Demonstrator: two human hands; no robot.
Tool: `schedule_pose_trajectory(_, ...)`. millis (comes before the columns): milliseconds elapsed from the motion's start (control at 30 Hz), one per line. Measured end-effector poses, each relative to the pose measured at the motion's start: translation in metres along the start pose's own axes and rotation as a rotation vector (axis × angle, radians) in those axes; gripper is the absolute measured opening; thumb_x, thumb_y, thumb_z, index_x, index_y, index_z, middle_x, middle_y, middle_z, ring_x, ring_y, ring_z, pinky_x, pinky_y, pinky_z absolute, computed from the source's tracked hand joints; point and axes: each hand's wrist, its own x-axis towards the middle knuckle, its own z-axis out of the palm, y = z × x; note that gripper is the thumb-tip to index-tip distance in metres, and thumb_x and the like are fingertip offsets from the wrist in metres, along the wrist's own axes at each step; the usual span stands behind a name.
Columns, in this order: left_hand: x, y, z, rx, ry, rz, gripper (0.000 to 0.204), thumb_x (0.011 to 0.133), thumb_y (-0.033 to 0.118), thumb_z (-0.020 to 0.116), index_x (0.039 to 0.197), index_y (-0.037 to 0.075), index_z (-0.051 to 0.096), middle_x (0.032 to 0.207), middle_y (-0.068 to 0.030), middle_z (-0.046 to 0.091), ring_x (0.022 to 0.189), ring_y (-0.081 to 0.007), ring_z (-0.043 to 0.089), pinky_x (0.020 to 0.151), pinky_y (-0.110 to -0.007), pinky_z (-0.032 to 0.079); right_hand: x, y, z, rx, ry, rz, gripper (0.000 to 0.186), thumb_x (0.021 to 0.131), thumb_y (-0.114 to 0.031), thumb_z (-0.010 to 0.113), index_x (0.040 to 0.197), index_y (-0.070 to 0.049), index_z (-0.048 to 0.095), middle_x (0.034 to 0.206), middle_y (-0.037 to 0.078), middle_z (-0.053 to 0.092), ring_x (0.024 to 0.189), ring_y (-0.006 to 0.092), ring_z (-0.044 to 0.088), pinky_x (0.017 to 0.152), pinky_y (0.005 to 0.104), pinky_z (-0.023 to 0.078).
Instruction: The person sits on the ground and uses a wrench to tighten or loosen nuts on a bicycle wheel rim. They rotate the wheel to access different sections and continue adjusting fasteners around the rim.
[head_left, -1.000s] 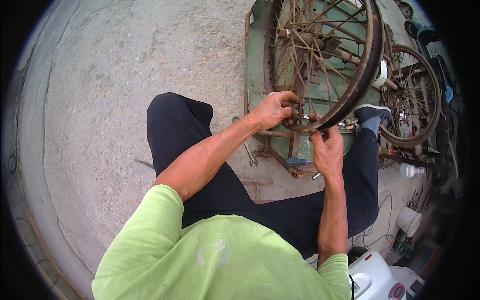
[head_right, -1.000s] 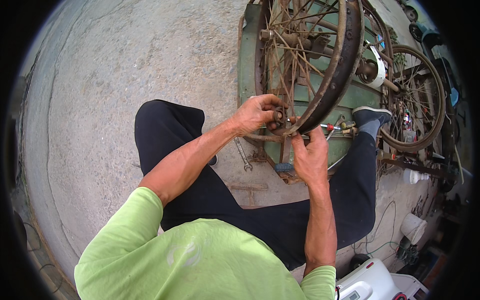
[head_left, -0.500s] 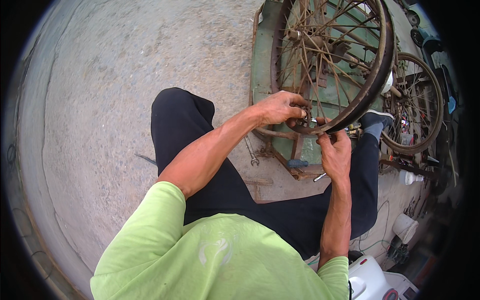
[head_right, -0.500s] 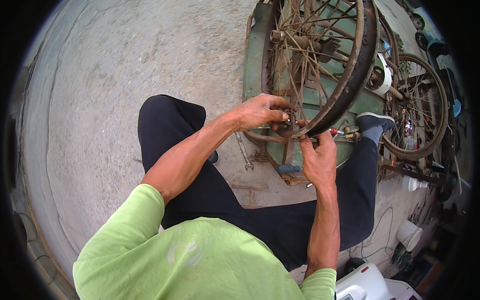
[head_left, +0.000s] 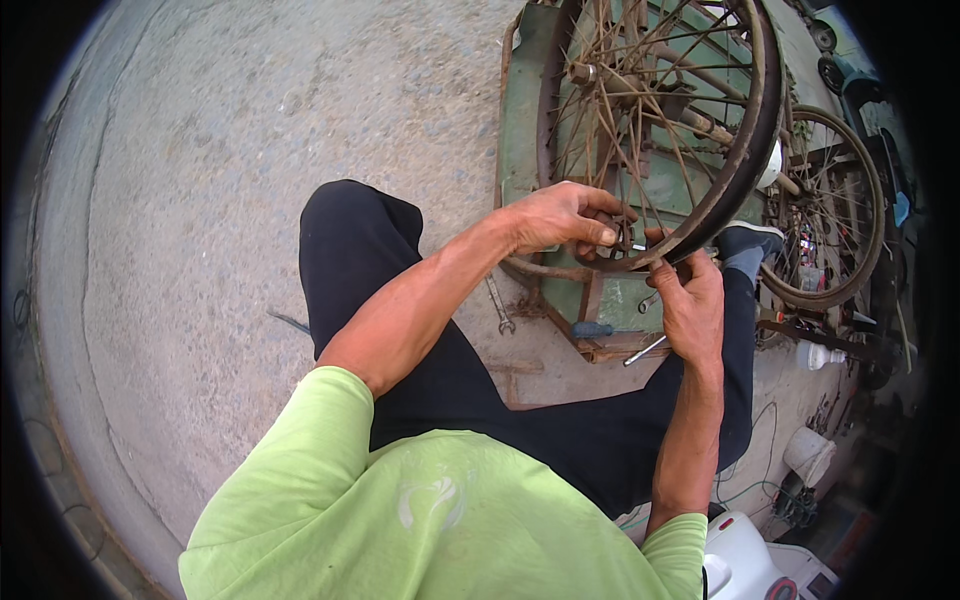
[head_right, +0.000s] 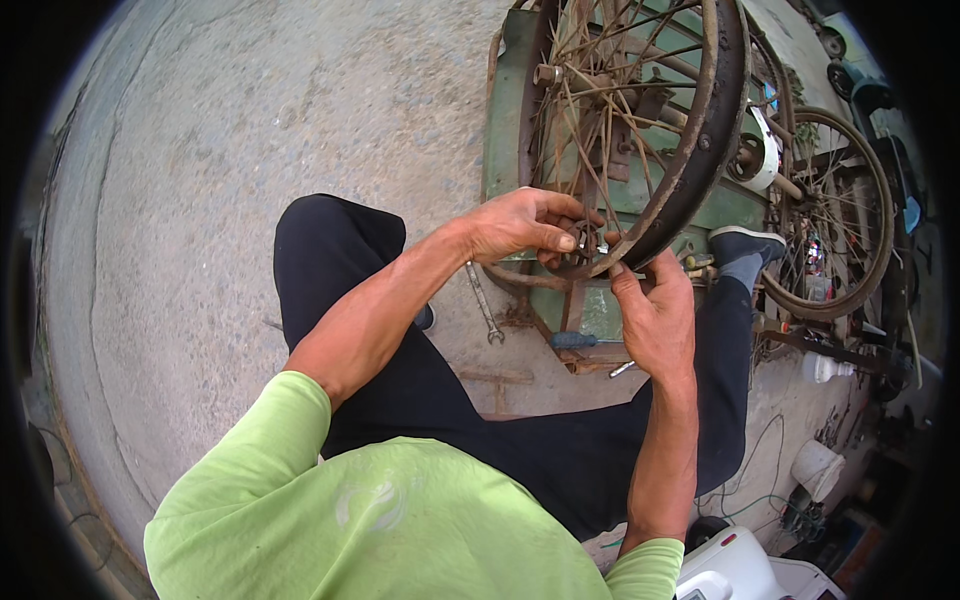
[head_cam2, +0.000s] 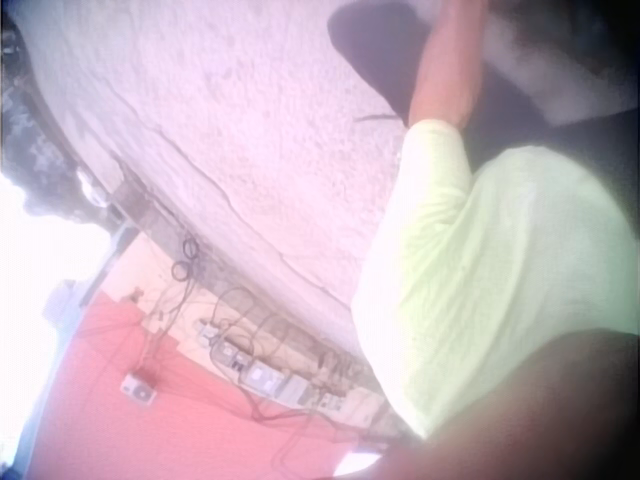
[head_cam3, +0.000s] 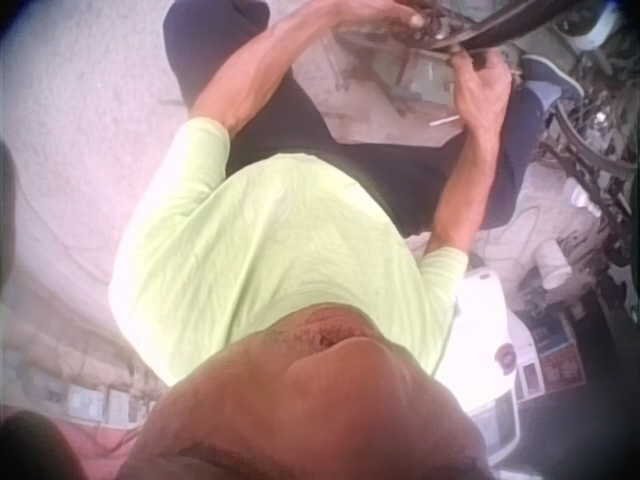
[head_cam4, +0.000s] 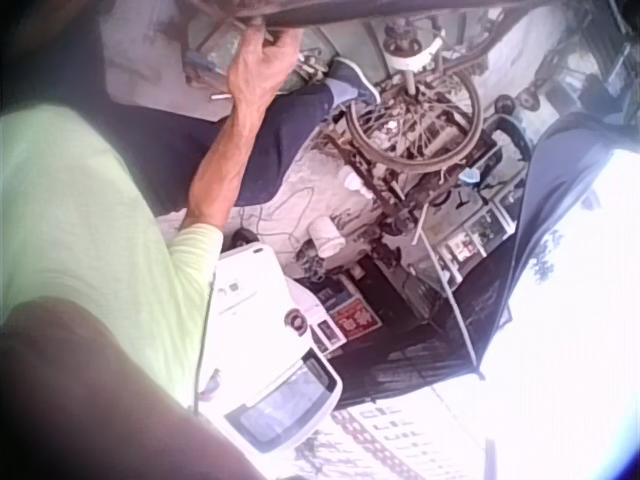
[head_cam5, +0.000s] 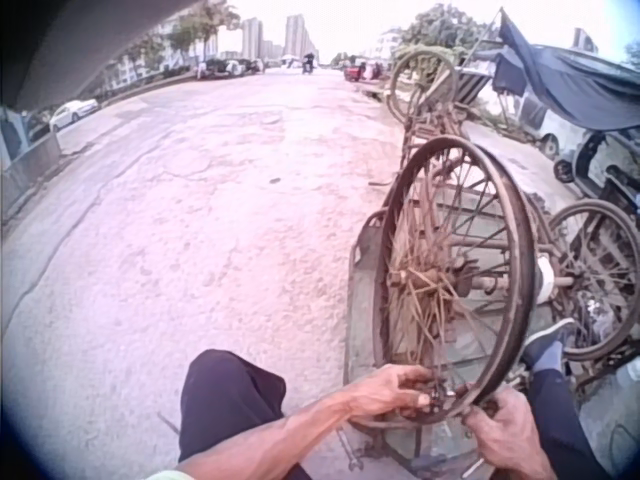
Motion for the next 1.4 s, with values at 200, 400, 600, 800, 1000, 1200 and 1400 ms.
schedule_pose_trajectory(200,0.017,0.007,0.013,-0.373,-0.174,0.034,0.071,0.097,0.028,0.083,0.154,0.000,0.053,0.085,-0.0019,0.066,0.061,-0.0111,0.058,0.065,-0.028,0.053,0.013,-0.024,-0.024,0.051,-0.041,-0.053,0.036,0.106,-0.019,0.070,0.133,0.004,0.067,0.105,0.003,0.071,0.089,0.0105,0.060,0.079,0.0260,0.050)
schedule_pose_trajectory(400,0.024,0.014,0.029,-0.348,-0.131,0.105,0.060,0.098,0.042,0.080,0.143,0.008,0.059,0.063,0.0017,0.054,0.042,-0.0072,0.046,0.046,-0.024,0.043,0.020,-0.052,-0.033,-0.016,0.017,-0.069,0.027,0.107,-0.016,0.065,0.126,0.003,0.068,0.100,0.002,0.072,0.085,0.0095,0.062,0.077,0.0275,0.052)
schedule_pose_trajectory(600,0.017,0.026,0.039,-0.297,-0.056,0.143,0.064,0.095,0.051,0.079,0.140,0.011,0.061,0.062,0.0040,0.052,0.043,-0.0053,0.045,0.044,-0.024,0.040,0.025,-0.066,-0.037,-0.016,-0.022,-0.013,0.028,0.107,-0.017,0.062,0.127,0.002,0.070,0.107,0.006,0.075,0.089,0.0119,0.066,0.077,0.0290,0.056)
schedule_pose_trajectory(800,0.028,0.023,0.041,-0.368,-0.125,0.099,0.070,0.093,0.046,0.083,0.148,0.011,0.059,0.081,-0.0014,0.068,0.051,-0.0075,0.057,0.050,-0.025,0.050,0.019,-0.070,-0.044,0.056,-0.027,0.016,0.027,0.106,-0.015,0.062,0.126,0.001,0.073,0.109,0.005,0.075,0.090,0.0111,0.066,0.076,0.0274,0.055)
schedule_pose_trajectory(1000,0.029,0.042,0.037,-0.533,-0.250,0.113,0.071,0.096,0.040,0.082,0.153,0.010,0.052,0.088,-0.0049,0.071,0.054,-0.0098,0.062,0.054,-0.027,0.056,0.035,-0.094,-0.050,0.101,-0.007,-0.048,0.021,0.105,-0.015,0.064,0.116,0.002,0.069,0.091,0.003,0.070,0.074,0.0081,0.062,0.063,0.0252,0.053)
schedule_pose_trajectory(1200,0.030,0.065,0.060,-0.474,-0.190,0.163,0.063,0.100,0.055,0.071,0.144,0.012,0.055,0.066,0.0000,0.060,0.044,-0.0081,0.051,0.044,-0.023,0.047,0.044,-0.099,-0.059,0.092,0.014,-0.127,0.020,0.106,-0.017,0.064,0.105,0.003,0.068,0.081,0.001,0.064,0.067,0.0080,0.059,0.060,0.0263,0.051)
schedule_pose_trajectory(1400,0.023,0.055,0.063,-0.395,-0.141,0.147,0.063,0.101,0.058,0.067,0.139,0.010,0.056,0.061,0.0032,0.050,0.039,-0.0042,0.041,0.041,-0.022,0.043,0.034,-0.096,-0.058,0.061,0.002,-0.113,0.021,0.106,-0.017,0.064,0.103,0.003,0.067,0.082,0.002,0.065,0.068,0.0087,0.059,0.061,0.0279,0.053)
